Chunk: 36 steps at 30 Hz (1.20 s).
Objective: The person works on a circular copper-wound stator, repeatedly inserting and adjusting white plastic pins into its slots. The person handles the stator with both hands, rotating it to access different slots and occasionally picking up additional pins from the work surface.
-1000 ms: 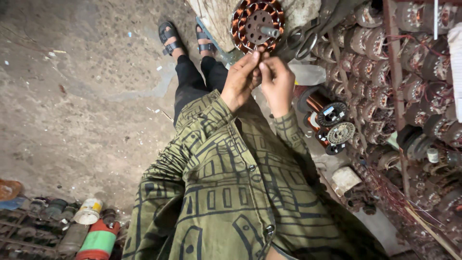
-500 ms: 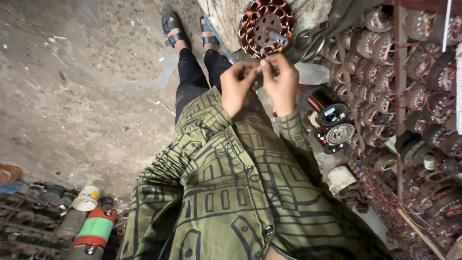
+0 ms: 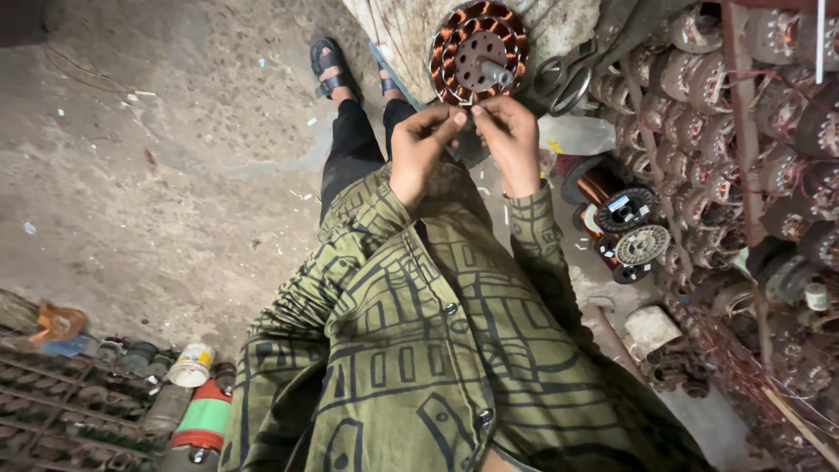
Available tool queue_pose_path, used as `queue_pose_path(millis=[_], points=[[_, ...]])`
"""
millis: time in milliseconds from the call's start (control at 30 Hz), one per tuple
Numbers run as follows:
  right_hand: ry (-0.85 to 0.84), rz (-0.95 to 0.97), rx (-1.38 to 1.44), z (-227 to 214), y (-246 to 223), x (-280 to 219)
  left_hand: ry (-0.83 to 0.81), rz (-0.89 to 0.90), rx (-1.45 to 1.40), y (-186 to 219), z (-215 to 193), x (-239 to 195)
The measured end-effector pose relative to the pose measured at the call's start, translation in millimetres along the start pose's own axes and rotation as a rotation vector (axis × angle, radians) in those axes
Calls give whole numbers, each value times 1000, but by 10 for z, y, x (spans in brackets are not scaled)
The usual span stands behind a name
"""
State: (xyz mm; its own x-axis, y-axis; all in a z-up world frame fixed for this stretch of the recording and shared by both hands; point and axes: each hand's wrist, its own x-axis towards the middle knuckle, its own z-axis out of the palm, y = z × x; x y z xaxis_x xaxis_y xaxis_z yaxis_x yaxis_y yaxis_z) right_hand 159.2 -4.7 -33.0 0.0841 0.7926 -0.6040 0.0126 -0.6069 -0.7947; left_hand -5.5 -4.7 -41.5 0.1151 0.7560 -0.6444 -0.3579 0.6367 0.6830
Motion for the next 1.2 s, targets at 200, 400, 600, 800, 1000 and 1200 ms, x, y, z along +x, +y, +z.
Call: queue_pose_path(millis=[200,400,600,800,1000,1200], points=[[-239,337,817,89,187,-212,-75,-85,-130,-52,25,4],[82,70,307,254,258,-342,-115,417,537,108,-7,-17],[176,96,230,177,66,-229,-181,715,783,339,-14,-106],[23,14,329,85,2,-179,-45,488,612,388,30,-204],[47,-68,67,-15,119,-86,-3,391,671,44,-78,-64],[-17,123,269,-27,514,-119,-190,-1,-105,-362,-39,61]])
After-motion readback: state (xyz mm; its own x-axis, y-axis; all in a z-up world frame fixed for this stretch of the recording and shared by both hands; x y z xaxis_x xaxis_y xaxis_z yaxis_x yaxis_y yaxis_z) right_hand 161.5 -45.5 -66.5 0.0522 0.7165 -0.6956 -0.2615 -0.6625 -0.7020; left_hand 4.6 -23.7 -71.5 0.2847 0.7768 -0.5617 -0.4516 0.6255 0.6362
